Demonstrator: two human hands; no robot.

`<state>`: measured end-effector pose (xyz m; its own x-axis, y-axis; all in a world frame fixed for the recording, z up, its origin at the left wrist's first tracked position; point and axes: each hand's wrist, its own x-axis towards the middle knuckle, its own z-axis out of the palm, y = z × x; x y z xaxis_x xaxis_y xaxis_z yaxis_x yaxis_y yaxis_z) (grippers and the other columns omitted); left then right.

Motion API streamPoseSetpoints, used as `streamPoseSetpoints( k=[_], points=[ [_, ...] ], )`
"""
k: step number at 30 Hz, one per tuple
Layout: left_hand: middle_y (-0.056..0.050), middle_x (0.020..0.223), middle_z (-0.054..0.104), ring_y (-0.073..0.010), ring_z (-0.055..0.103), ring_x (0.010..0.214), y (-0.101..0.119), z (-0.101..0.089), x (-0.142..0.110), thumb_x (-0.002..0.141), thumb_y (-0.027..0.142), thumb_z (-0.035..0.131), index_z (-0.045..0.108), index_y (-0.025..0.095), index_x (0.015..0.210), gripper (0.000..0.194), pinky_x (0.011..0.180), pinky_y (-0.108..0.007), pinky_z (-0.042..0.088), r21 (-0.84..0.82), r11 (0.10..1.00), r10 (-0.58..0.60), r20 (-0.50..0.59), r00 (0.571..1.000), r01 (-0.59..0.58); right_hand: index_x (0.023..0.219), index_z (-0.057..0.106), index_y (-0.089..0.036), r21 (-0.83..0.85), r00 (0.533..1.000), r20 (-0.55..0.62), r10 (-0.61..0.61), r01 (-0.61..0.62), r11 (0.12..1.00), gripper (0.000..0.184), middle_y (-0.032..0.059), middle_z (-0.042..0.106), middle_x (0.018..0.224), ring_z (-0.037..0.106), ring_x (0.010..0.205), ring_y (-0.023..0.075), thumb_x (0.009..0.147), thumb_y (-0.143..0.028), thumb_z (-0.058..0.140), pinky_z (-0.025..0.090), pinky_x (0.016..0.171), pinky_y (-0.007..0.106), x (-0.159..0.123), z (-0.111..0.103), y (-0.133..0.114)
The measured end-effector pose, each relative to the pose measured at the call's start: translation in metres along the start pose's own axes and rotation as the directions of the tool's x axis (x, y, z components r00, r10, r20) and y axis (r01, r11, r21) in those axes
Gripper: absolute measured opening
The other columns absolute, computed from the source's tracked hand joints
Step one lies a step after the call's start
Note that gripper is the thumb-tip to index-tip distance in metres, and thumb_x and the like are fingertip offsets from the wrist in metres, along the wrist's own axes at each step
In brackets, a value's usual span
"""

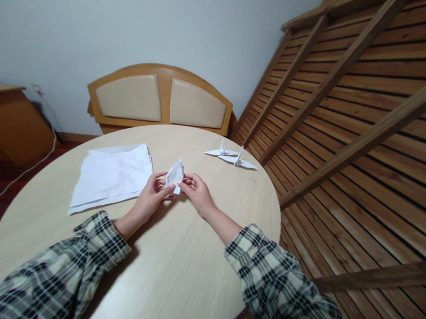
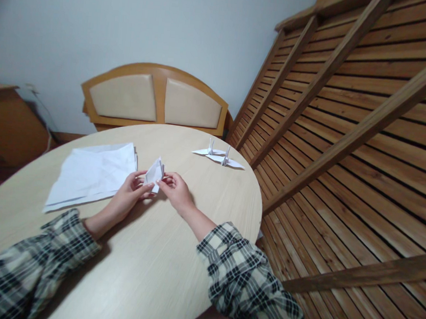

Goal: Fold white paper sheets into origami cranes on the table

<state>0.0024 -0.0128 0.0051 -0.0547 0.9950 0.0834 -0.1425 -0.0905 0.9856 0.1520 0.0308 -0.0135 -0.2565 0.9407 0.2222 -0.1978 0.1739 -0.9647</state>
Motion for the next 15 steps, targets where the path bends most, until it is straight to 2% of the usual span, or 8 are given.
streamPoseSetpoints(
  k=[6,10,12,15],
  points=[
    [0.003,0.087,0.056,-0.0141,0.062,0.069,-0.006,-0.003,0.005,0.07,0.036,0.075,0.032,0.024,0.108,0.058,0.058,-0.028,0.052,0.134,0.982,0.138,-0.042,0.99,-0.131,0.108,0.054,-0.024,-0.008,0.999,-0.028,0.025,-0.025,1.0,0.039,0.0025,0.064,0.097,0.064,0.082,0.0145,0.075,-0.03,0.073,0.053,0.077,0.032,0.002,0.0,0.003],
    [0.004,0.078,0.053,-0.0126,0.057,0.064,-0.007,-0.006,0.006,0.074,0.039,0.07,0.041,0.021,0.093,0.039,0.059,-0.028,0.048,0.324,0.929,0.194,-0.005,0.981,-0.182,0.103,0.056,-0.023,-0.1,0.998,-0.065,-0.003,-0.004,0.995,0.032,0.0041,0.063,0.106,0.062,0.076,0.0117,0.077,-0.032,0.072,0.053,0.07,0.029,0.002,-0.003,0.006],
    [0.002,0.072,0.054,-0.0121,0.054,0.062,-0.004,-0.007,0.005,0.078,0.042,0.065,0.047,0.019,0.083,0.03,0.059,-0.028,0.044,0.419,0.889,0.19,0.023,0.982,-0.182,0.098,0.056,-0.022,-0.154,0.996,-0.086,-0.016,0.003,0.988,0.028,0.0037,0.064,0.103,0.062,0.077,0.0118,0.077,-0.033,0.072,0.053,0.07,0.028,0.003,-0.005,0.008],
    [0.001,0.067,0.054,-0.0125,0.051,0.062,0.0,-0.006,0.004,0.081,0.043,0.06,0.051,0.018,0.074,0.028,0.059,-0.027,0.04,0.484,0.855,0.187,0.049,0.981,-0.187,0.091,0.056,-0.022,-0.209,0.994,-0.107,-0.025,0.002,0.978,0.023,0.0024,0.063,0.095,0.061,0.078,0.0128,0.078,-0.035,0.071,0.053,0.069,0.028,0.004,-0.007,0.012]
  ],
)
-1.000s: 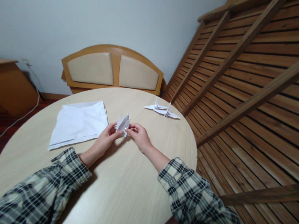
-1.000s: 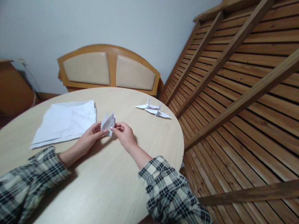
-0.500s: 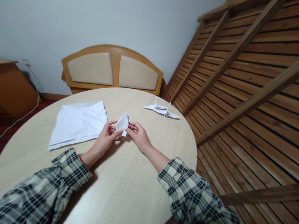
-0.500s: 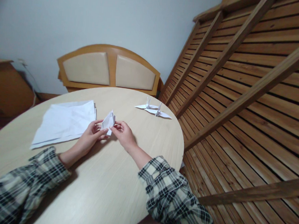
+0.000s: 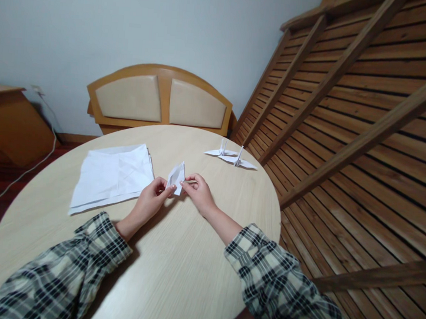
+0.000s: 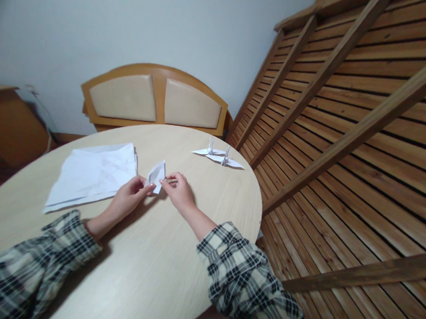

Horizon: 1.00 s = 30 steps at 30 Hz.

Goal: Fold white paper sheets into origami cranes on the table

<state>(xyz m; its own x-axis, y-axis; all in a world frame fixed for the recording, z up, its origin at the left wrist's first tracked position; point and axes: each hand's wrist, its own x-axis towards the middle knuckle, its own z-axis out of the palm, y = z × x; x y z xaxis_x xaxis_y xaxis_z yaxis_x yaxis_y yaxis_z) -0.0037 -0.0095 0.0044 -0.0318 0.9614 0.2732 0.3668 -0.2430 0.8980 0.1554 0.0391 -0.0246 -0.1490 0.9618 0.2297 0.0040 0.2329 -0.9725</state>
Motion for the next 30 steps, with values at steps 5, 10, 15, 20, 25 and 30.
streamPoseSetpoints(
  k=[5,10,15,20,25,30],
  points=[
    [0.001,0.068,0.055,-0.0136,0.049,0.064,0.001,-0.001,0.0,0.08,0.041,0.061,0.053,0.018,0.074,0.025,0.06,-0.028,0.038,0.03,0.999,0.035,-0.022,0.999,-0.034,0.081,0.06,-0.021,-0.066,0.998,0.031,-0.051,0.053,0.996,0.023,0.0026,0.06,0.089,0.059,0.08,0.0148,0.08,-0.042,0.068,0.052,0.069,0.029,0.0,0.001,0.001],
    [0.002,0.067,0.052,-0.0137,0.047,0.063,-0.003,-0.002,0.001,0.081,0.042,0.06,0.053,0.019,0.074,0.025,0.06,-0.028,0.037,0.056,0.998,0.046,-0.047,0.998,-0.043,0.078,0.064,-0.02,-0.092,0.985,0.11,-0.131,0.141,0.986,0.027,0.0043,0.056,0.091,0.057,0.085,0.0155,0.087,-0.044,0.059,0.051,0.071,0.029,-0.004,0.001,-0.007],
    [0.001,0.067,0.053,-0.0145,0.047,0.064,-0.004,-0.002,0.001,0.082,0.042,0.059,0.053,0.019,0.073,0.026,0.061,-0.029,0.038,0.063,0.997,0.047,-0.063,0.997,-0.043,0.085,0.066,-0.02,-0.064,0.984,0.133,-0.122,0.131,0.989,0.017,0.0043,0.058,0.095,0.058,0.086,0.0143,0.09,-0.034,0.057,0.052,0.073,0.028,-0.005,0.001,-0.01],
    [-0.001,0.069,0.057,-0.0169,0.051,0.067,-0.002,-0.002,0.001,0.085,0.043,0.054,0.057,0.018,0.072,0.028,0.064,-0.031,0.04,0.081,0.995,0.064,-0.059,0.996,-0.059,0.087,0.067,-0.021,-0.022,0.984,0.122,-0.128,0.132,0.991,0.012,0.0049,0.06,0.097,0.059,0.087,0.0148,0.087,-0.031,0.061,0.053,0.077,0.03,-0.005,0.002,-0.009],
    [-0.002,0.069,0.058,-0.0179,0.053,0.069,-0.005,-0.003,0.001,0.088,0.045,0.05,0.058,0.019,0.07,0.032,0.064,-0.03,0.041,0.081,0.993,0.086,-0.066,0.994,-0.08,0.089,0.064,-0.021,0.022,0.98,0.152,-0.127,0.125,0.992,0.011,0.0033,0.062,0.097,0.06,0.086,0.0148,0.079,-0.023,0.065,0.053,0.081,0.032,-0.005,0.003,-0.008],
    [-0.002,0.071,0.057,-0.0178,0.053,0.07,-0.003,-0.002,0.001,0.084,0.042,0.056,0.058,0.019,0.07,0.027,0.065,-0.03,0.042,0.117,0.99,0.087,-0.051,0.995,-0.081,0.09,0.053,-0.022,0.065,0.995,0.054,-0.087,0.083,0.994,0.022,-0.0016,0.059,0.084,0.059,0.075,0.0123,0.073,-0.02,0.065,0.051,0.074,0.028,-0.005,0.004,-0.01]
  ],
)
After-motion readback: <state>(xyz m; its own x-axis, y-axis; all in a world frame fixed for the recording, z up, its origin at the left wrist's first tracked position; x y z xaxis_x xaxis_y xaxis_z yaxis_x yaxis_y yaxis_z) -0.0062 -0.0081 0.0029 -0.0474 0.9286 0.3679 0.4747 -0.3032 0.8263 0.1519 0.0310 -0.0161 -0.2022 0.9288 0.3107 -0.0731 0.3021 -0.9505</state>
